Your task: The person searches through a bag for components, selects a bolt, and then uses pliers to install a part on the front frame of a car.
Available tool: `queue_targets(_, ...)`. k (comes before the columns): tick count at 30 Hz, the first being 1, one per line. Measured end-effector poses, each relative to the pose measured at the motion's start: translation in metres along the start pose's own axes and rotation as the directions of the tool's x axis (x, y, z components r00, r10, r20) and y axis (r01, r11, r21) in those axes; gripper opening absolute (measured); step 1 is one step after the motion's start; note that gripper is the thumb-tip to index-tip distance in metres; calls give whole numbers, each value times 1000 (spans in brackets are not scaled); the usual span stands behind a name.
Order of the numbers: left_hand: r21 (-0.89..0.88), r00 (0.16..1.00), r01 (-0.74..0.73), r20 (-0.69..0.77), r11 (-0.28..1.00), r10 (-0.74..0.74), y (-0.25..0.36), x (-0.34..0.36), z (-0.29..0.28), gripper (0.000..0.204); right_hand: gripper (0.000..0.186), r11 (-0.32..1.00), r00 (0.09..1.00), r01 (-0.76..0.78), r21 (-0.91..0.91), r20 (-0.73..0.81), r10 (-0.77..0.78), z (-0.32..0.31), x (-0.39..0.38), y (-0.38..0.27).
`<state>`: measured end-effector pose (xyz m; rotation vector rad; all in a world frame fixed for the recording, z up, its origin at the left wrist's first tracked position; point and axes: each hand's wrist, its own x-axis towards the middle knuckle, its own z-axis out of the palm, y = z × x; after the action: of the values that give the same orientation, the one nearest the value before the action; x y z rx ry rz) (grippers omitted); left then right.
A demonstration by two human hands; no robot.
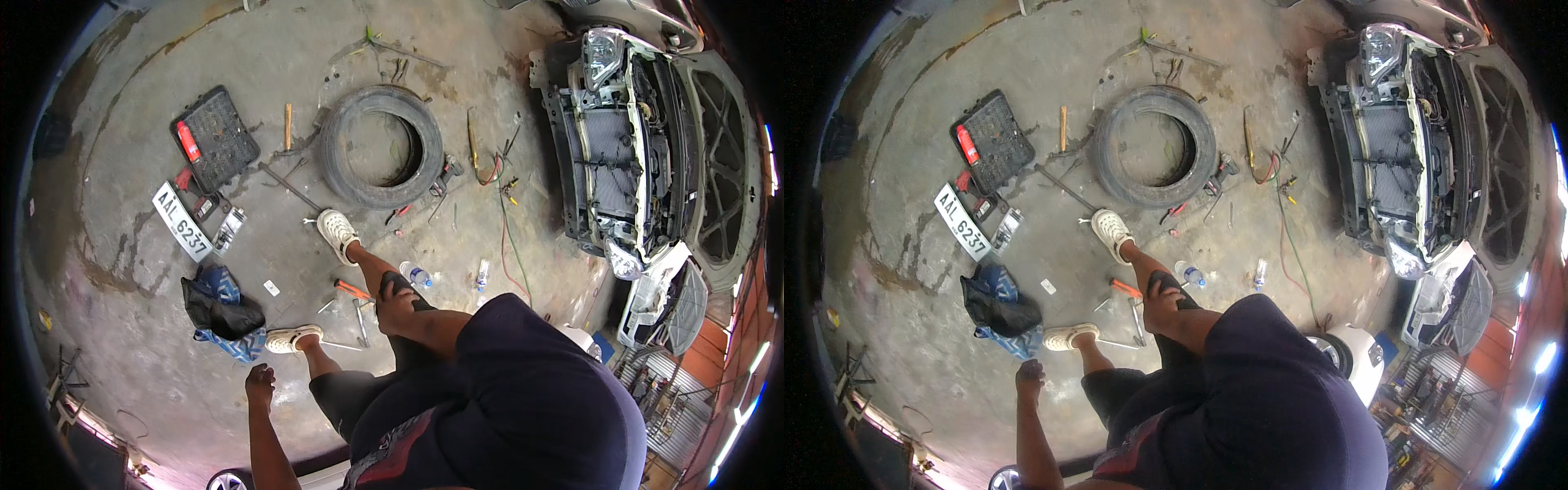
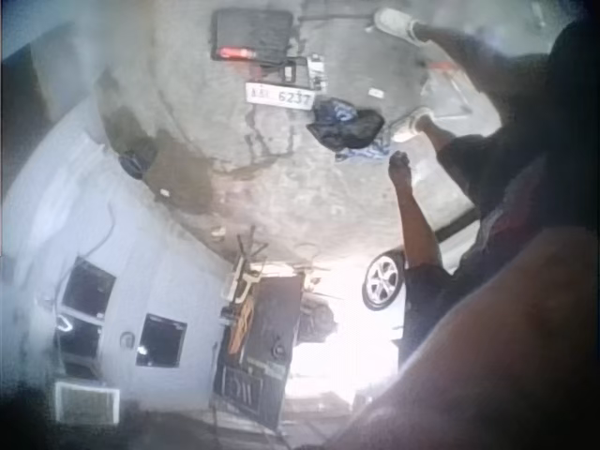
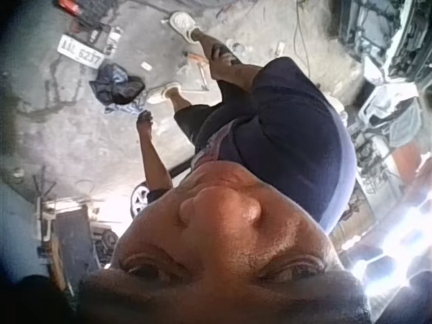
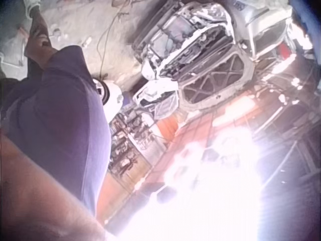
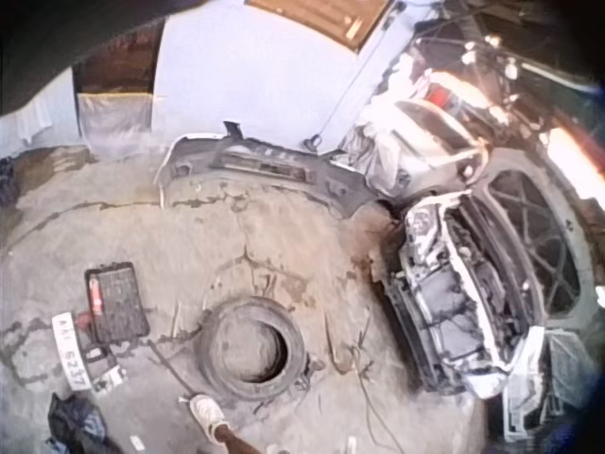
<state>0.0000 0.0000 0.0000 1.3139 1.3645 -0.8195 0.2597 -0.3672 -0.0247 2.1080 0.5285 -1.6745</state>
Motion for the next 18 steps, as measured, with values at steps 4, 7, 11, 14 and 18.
queue_targets(4, -80, 998, -11, 55, 997, 15, -18, 46, 19, 36, 80, 998, 1000, -12, -56, -10, 12, -4, 0, 7)
queue_targets(7, -11, 998, -41, 48, 999, 41, -29, 79, 25, 34, 77, 996, 999, -48, -74, 16, 49, 2, 5, 2)
queue_targets(11, 651, 721, -594, 171, 472, 672, -164, 188, -5, 37, 76, 993, 1000, -3, -115, -29, 0, -1, 13, -16)
queue_targets(14, 640, 725, -518, -23, 567, 688, -157, 224, -5, 44, 68, 989, 976, 131, 71, -187, -116, 28, 23, -8)
queue_targets(18, 556, 840, -230, -301, 799, 451, -105, 282, -19, 51, 90, 992, 986, 63, -111, -146, -78, 5, 14, -41)
